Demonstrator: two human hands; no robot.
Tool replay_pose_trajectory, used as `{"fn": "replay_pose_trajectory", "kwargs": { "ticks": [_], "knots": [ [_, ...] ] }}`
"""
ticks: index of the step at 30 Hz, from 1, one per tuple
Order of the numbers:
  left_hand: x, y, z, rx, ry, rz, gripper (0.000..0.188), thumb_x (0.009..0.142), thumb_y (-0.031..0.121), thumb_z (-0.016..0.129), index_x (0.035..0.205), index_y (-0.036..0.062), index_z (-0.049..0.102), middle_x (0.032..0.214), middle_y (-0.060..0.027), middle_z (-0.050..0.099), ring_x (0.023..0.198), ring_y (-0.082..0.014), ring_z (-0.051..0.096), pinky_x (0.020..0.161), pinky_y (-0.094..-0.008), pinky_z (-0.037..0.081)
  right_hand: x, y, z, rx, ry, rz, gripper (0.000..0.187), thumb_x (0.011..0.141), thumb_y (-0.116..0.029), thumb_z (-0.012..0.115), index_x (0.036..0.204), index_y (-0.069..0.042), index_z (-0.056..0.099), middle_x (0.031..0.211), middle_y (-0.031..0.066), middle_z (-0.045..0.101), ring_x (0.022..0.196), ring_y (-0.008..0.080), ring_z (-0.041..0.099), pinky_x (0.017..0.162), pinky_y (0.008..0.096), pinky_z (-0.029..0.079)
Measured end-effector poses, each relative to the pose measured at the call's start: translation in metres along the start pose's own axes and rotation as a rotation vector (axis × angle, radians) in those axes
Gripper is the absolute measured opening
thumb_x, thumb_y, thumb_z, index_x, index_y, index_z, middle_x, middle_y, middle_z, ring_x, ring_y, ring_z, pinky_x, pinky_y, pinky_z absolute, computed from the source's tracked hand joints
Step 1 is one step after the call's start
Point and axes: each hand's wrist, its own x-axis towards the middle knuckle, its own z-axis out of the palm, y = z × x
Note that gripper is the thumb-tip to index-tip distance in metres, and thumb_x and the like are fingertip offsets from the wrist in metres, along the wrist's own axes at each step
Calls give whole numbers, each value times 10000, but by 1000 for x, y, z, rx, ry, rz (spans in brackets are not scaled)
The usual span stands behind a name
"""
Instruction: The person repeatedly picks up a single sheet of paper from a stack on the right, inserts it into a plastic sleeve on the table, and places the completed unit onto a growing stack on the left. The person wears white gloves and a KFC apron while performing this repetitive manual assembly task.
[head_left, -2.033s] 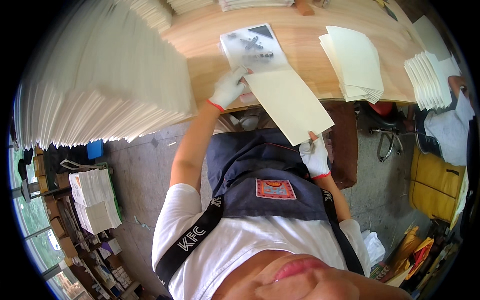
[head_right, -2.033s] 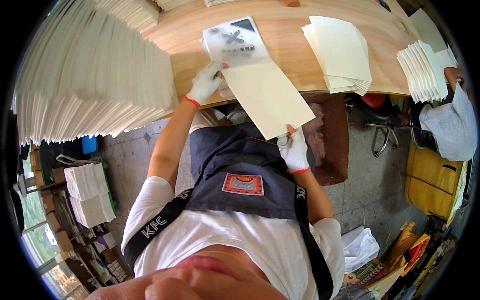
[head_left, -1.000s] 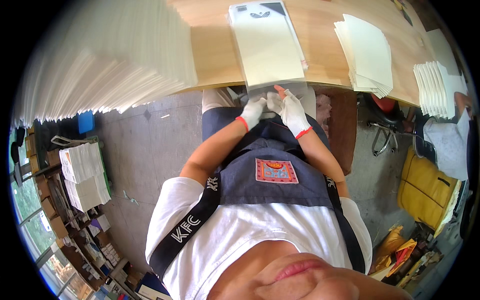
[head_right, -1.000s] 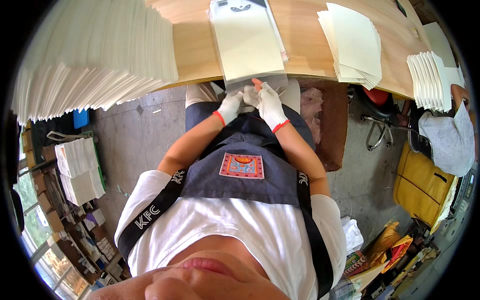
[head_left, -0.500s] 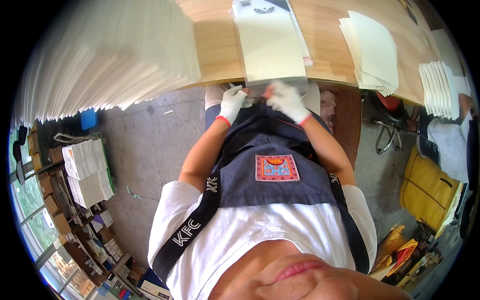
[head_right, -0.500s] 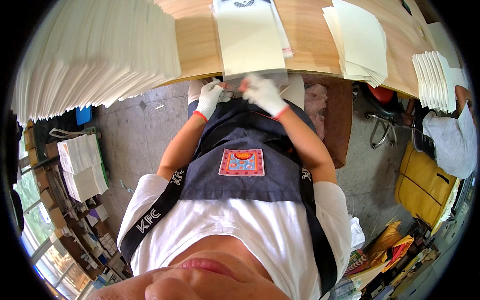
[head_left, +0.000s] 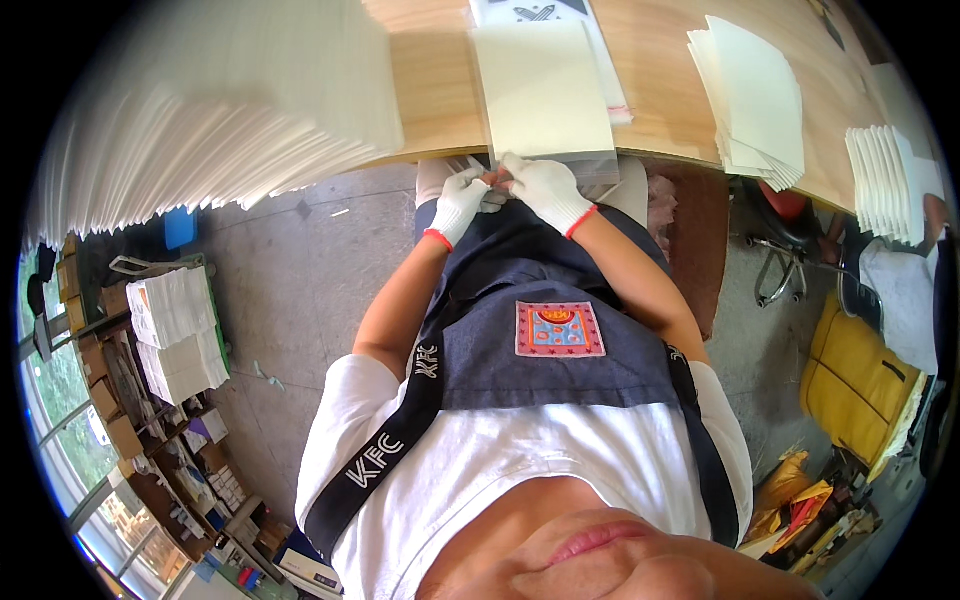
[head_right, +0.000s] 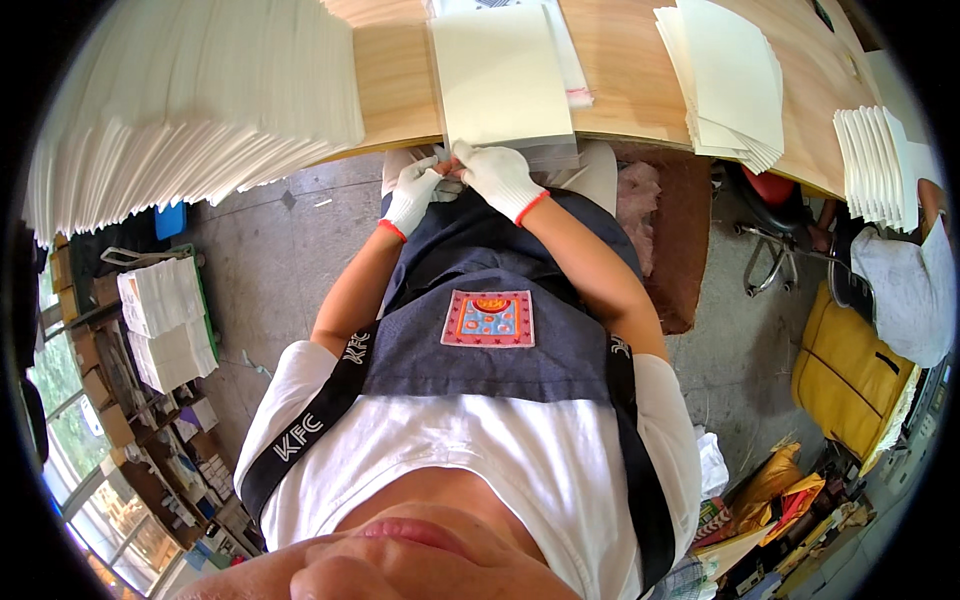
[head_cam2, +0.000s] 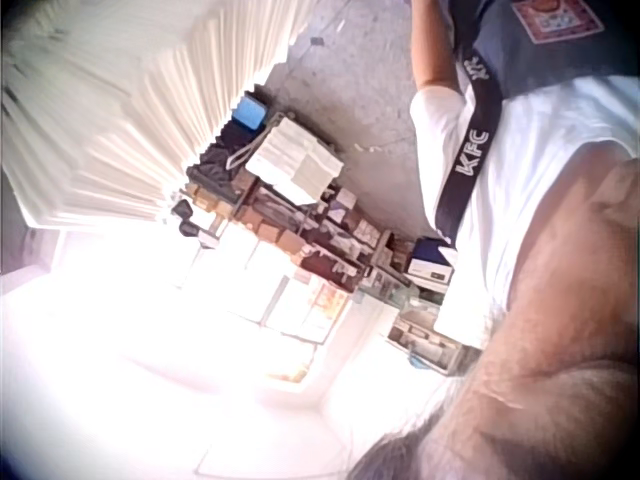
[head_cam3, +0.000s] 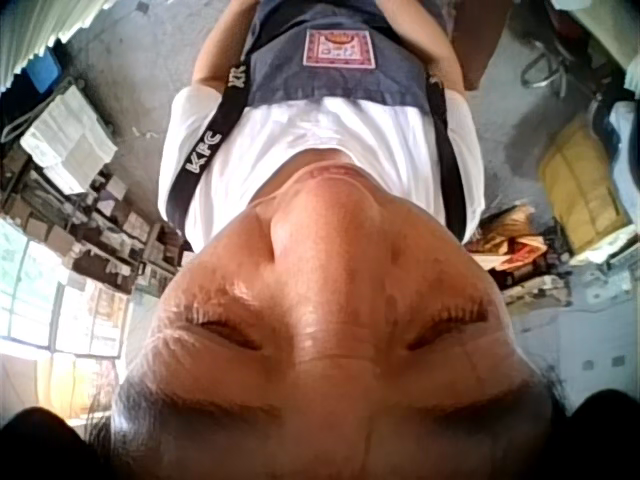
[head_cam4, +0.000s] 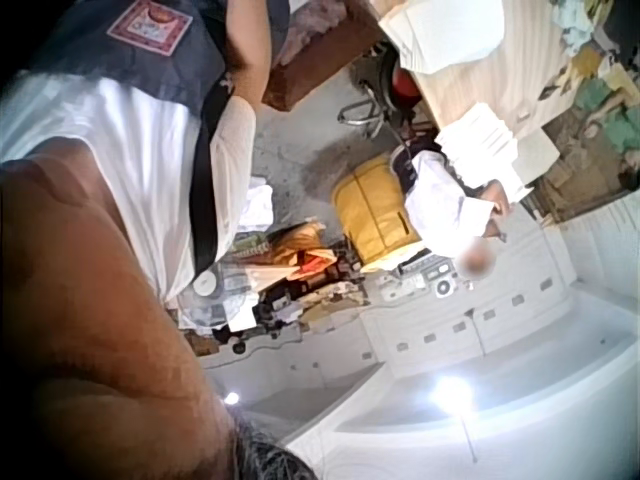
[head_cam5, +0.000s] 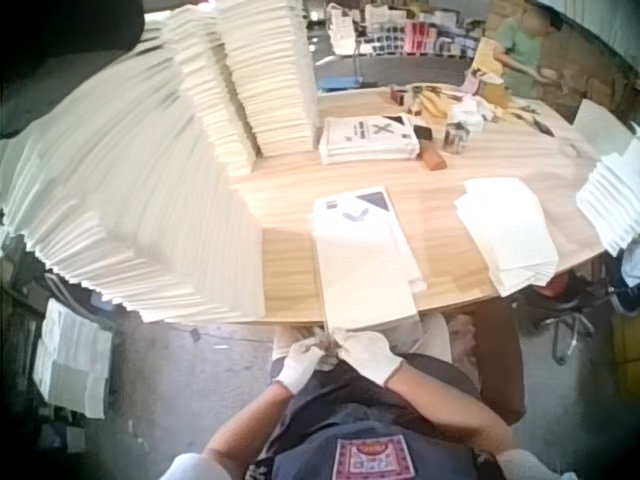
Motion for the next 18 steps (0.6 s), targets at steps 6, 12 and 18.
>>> {"fn": "replay_pose_trajectory", "kwargs": {
  "ticks": [6,12,18],
  "knots": [
    [-15,8,12,-64,136,29,262,885,176,514,969,-71,534,877,-127,614,699,-186,636,591,-255,536,-30,16,-26,947,-60,374,82,792,-113,519,847,-71,562,692,63,609,577,180,589,513,284,468],
    [-23,-1,-8,519,151,380,151,853,131,559,945,11,553,842,-112,599,649,-167,566,594,-271,478,-208,222,-20,274,360,1069,193,797,-125,473,930,-39,582,936,197,587,881,313,577,750,385,465],
    [-7,10,-6,1299,315,1093,194,664,72,666,848,105,613,1012,-58,595,699,-229,577,571,-336,472,-160,133,-34,-302,159,589,243,778,-291,569,931,-107,530,869,146,620,805,331,592,648,448,455]
  ]
}}
